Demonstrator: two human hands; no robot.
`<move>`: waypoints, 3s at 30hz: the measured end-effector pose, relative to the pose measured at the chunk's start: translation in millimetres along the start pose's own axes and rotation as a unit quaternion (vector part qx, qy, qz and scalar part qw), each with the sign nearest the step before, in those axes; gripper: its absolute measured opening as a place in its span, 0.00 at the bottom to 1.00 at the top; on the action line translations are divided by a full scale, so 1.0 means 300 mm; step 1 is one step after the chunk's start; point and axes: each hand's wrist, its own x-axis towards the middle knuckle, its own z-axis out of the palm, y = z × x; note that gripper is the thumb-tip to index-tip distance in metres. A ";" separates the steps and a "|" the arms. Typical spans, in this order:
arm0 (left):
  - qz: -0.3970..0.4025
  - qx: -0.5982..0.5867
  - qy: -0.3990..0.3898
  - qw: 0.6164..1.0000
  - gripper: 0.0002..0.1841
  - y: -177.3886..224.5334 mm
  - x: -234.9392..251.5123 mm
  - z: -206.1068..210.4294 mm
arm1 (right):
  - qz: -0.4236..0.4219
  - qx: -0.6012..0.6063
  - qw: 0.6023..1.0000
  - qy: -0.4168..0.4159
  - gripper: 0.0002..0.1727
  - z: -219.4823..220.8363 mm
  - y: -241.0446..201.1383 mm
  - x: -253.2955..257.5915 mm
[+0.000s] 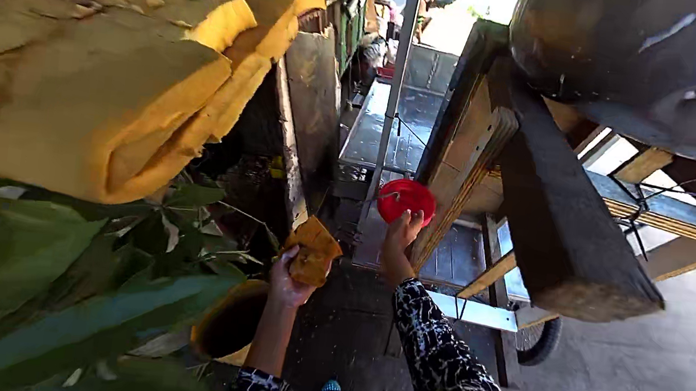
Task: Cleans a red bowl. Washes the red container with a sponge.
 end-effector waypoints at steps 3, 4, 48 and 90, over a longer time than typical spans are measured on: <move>-0.028 0.007 0.004 1.000 0.20 0.024 0.076 0.026 | 0.072 -0.076 0.992 0.073 0.29 0.018 -0.042 0.025; -0.033 0.006 0.006 0.999 0.20 0.032 0.094 0.036 | 0.096 -0.075 0.988 0.091 0.30 0.030 -0.039 0.041; 0.477 0.552 -0.327 0.601 0.24 -0.006 0.508 0.537 | -0.083 0.139 0.979 -0.126 0.24 0.193 0.042 0.197; 0.281 0.493 -0.070 0.821 0.29 0.047 0.518 0.392 | -0.112 0.170 0.965 -0.166 0.22 0.236 0.095 0.091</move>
